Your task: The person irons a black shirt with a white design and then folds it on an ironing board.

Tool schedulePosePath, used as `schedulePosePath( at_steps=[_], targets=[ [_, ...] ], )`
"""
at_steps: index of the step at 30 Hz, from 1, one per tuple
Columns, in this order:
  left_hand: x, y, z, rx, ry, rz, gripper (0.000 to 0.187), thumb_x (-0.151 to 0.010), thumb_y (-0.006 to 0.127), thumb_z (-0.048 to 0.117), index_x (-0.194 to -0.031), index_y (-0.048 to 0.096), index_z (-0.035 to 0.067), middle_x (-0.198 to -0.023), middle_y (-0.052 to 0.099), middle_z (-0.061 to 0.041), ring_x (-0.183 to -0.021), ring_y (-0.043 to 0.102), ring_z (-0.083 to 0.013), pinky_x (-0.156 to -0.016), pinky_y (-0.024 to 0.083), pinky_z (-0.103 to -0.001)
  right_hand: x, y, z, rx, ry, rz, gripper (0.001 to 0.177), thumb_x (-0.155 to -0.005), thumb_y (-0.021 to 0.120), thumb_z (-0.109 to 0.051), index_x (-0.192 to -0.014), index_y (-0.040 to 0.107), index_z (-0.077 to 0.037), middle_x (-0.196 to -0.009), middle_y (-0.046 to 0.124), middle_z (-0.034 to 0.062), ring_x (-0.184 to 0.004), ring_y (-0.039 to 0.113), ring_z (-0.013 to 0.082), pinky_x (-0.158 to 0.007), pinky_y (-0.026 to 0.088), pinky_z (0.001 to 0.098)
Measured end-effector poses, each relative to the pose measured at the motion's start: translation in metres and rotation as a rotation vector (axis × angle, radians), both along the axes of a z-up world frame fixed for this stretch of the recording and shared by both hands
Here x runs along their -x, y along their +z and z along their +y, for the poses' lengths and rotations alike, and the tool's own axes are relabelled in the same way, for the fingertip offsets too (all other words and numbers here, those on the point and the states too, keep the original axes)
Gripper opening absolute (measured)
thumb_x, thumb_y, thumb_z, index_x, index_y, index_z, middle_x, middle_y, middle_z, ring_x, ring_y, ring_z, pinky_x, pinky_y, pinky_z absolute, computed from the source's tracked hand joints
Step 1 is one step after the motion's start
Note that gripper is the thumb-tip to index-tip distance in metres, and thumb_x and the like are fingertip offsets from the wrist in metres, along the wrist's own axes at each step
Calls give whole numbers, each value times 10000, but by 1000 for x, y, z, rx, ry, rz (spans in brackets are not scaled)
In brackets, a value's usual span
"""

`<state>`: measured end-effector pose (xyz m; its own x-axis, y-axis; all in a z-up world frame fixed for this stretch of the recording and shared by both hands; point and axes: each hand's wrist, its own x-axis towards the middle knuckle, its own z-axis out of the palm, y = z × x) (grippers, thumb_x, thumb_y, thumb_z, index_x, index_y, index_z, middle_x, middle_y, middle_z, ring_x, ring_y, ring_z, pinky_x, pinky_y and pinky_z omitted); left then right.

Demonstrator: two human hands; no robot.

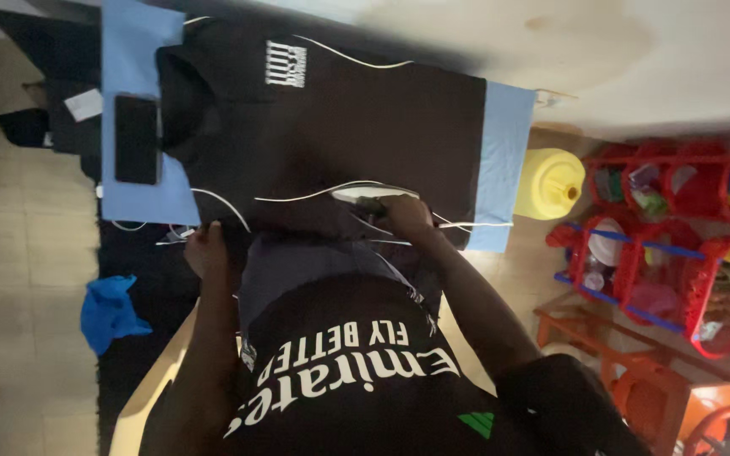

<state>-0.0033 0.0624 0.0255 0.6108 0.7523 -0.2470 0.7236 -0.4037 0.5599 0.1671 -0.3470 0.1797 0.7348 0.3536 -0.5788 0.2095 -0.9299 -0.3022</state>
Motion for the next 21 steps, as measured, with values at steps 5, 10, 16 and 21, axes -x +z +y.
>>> schedulePosePath(
  at_steps=[5, 10, 16, 21],
  targets=[
    [19, -1, 12, 223, 32, -128, 487, -893, 810, 469, -1040, 739, 10, -904, 731, -147, -820, 683, -266, -727, 547, -417, -1, -27, 30, 29, 235, 177, 401, -890, 682, -350, -1266, 683, -212, -1125, 762, 84, -1018, 734, 306, -896, 563, 496],
    [28, 5, 33, 510, -140, -75, 583, -891, 759, 553, -1021, 735, -15, -880, 734, -117, -750, 674, -193, -681, 532, -356, 24, -59, 2, 54, 69, 206, 347, -1013, 555, -238, -1305, 708, -346, -1175, 770, 62, -1048, 750, 295, -915, 583, 479],
    [-4, -10, 66, 553, -355, 186, 576, -877, 789, 530, -1002, 758, -32, -966, 753, -198, -790, 667, -194, -742, 517, -378, 35, -19, 20, 108, 272, 4, 460, -792, 695, -198, -1237, 732, -309, -1143, 747, 93, -1051, 715, 324, -896, 547, 507],
    [5, -22, 103, 560, -678, 248, 505, -871, 784, 510, -950, 767, 12, -904, 767, -236, -848, 720, -309, -794, 546, -429, 54, -4, 33, 157, 161, -174, 348, -824, 721, -311, -1167, 763, -266, -987, 759, 106, -977, 726, 311, -904, 528, 536]
  ],
)
